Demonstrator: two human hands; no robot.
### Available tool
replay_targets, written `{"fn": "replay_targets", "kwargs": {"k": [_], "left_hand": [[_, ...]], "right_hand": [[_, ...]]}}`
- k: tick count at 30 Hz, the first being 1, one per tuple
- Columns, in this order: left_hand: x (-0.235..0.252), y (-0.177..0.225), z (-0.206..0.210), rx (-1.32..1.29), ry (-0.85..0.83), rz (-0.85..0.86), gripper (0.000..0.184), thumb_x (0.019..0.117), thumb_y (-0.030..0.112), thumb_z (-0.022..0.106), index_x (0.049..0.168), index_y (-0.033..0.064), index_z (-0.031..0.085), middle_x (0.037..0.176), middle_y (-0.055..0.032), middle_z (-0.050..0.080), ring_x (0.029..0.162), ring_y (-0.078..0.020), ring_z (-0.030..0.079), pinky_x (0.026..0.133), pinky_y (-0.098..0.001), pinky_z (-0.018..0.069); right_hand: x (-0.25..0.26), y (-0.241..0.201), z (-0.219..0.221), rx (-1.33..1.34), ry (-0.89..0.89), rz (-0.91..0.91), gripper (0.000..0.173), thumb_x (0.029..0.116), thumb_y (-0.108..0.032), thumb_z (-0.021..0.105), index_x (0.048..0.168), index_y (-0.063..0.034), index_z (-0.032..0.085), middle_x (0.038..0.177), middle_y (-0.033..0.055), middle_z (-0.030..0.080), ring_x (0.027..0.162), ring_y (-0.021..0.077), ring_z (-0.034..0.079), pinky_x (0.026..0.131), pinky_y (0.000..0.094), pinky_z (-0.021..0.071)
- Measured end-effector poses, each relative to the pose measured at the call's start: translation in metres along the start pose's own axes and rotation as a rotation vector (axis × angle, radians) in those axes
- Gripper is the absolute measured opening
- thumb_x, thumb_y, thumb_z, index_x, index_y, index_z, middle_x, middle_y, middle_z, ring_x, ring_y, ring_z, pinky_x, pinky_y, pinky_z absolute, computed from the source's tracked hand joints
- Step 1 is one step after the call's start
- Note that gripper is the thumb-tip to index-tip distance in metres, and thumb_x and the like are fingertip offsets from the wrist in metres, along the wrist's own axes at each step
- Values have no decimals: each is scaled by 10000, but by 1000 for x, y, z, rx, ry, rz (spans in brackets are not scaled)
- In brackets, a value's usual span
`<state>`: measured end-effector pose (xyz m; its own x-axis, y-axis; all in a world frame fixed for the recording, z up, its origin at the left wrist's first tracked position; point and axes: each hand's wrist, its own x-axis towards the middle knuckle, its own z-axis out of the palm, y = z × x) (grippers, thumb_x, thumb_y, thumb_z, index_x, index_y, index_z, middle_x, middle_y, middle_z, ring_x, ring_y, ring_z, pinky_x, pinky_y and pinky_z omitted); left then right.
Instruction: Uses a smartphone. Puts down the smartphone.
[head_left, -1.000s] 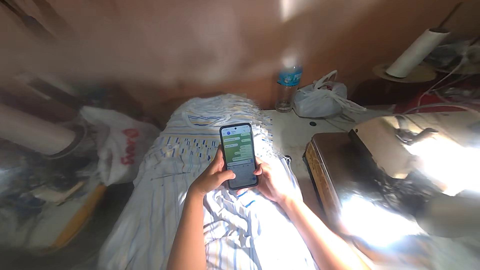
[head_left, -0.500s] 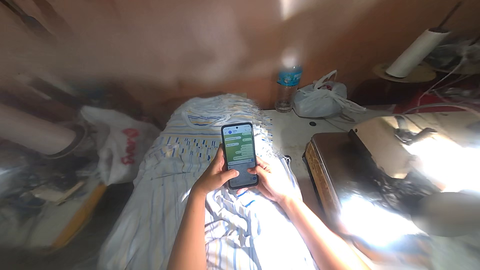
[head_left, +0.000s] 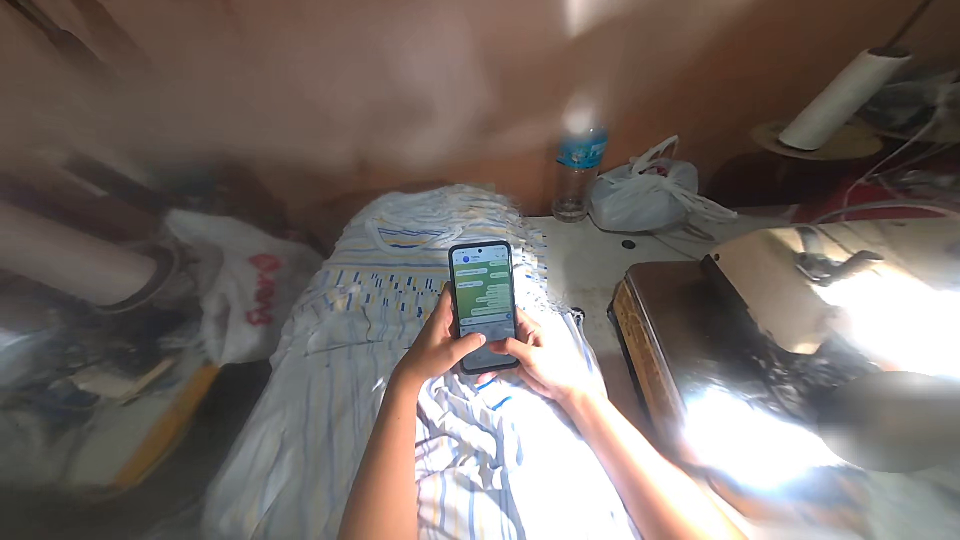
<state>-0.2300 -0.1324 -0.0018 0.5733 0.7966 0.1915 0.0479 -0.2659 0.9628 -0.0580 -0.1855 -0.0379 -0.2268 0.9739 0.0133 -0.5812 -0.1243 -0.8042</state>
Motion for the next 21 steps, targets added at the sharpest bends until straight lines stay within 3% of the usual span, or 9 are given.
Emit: {"fn": "replay_targets", "kwargs": {"k": [4, 10, 15, 21], "left_hand": [[-3, 3, -5, -86, -34, -41, 870, 806, -59, 561, 1526, -37, 74, 1344, -63, 570, 1167, -41, 633, 1003, -232, 542], [-1, 0, -1, -31, 12, -4, 891, 791, -48, 623, 1514, -59, 102, 1326, -69, 582, 1151, -37, 643, 989, -227, 551], [3, -7, 8, 51, 122, 80, 809, 800, 0, 649, 1467, -96, 202, 1276, -88, 603, 1119, -16, 644, 967, -207, 549], [5, -11, 11, 121, 170, 95, 831, 769, 4, 698, 1459, -114, 251, 1283, -121, 604, 1140, -22, 633, 979, -196, 531]], "right_hand": [[0, 2, -2, -27, -27, -3, 602, 808, 170, 471, 1363, -46, 383, 1120, 84, 698, 894, 220, 745, 673, 390, 655], [1, 2, -3, -24, -45, 1, 609, 805, 153, 448, 1379, -35, 375, 1129, 90, 693, 917, 227, 742, 704, 405, 655], [1, -2, -1, 112, -35, 38, 532, 849, 85, 295, 1350, -66, 388, 1102, 92, 694, 898, 238, 738, 691, 416, 639], [2, -2, -1, 103, -17, 45, 419, 971, -6, 255, 1359, -78, 396, 1084, 96, 693, 886, 237, 736, 678, 393, 636]]}}
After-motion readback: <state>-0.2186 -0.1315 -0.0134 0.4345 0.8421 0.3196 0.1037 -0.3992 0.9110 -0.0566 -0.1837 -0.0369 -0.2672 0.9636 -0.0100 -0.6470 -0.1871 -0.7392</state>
